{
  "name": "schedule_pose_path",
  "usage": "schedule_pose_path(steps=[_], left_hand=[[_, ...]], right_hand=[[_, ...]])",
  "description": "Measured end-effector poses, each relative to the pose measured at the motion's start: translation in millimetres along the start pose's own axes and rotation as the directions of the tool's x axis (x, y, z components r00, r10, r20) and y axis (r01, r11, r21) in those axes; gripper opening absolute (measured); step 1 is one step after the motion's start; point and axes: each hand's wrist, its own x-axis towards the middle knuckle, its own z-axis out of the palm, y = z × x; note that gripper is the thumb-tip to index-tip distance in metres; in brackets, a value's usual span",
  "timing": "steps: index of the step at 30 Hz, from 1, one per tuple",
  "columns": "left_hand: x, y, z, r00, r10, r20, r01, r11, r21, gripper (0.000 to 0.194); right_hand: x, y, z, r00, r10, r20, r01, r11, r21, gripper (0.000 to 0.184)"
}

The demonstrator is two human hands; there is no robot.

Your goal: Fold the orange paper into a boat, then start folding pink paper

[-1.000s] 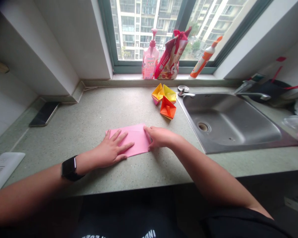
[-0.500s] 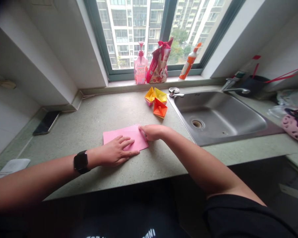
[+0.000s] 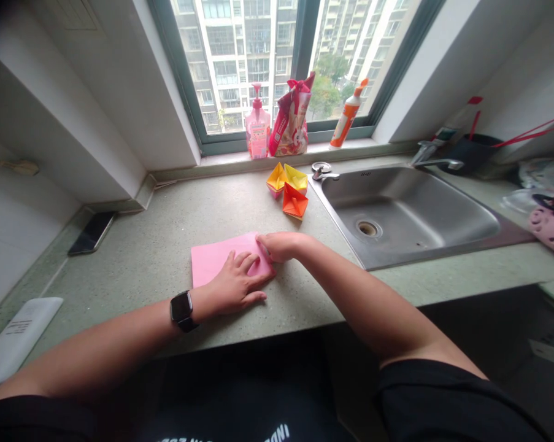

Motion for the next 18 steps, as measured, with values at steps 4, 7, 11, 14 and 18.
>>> schedule_pose_path(steps=[4, 7, 11, 14, 18], left_hand=[[-4.4, 6.1, 1.3, 0.999, -0.040, -0.028, 0.039, 0.999, -0.038, 0.061], [-18.9, 1.8, -0.2, 0.998, -0.038, -0.057, 0.035, 0.998, -0.051, 0.054], [-45.8, -7.3, -1.6, 0.992, -0.034, -0.124, 0.027, 0.998, -0.051, 0.043], [-66.8, -12.7, -4.0, 0.987, -0.031, -0.160, 0.022, 0.998, -0.054, 0.041], [-96.9, -17.4, -7.9, 0.983, -0.088, -0.159, 0.077, 0.995, -0.071, 0.042]], right_hand=[[0.8, -5.6, -1.0, 1.000, 0.026, 0.017, -0.026, 1.000, 0.001, 0.102], [0.2, -12.0, -1.1, 0.998, 0.056, 0.019, -0.056, 0.998, -0.006, 0.113], [-1.2, -18.4, -2.2, 0.996, 0.084, 0.018, -0.084, 0.996, -0.017, 0.112], [-2.2, -20.6, -4.2, 0.995, 0.094, 0.022, -0.093, 0.995, -0.021, 0.107], [-2.3, -20.1, -5.4, 0.995, 0.094, 0.031, -0.093, 0.995, -0.026, 0.106]])
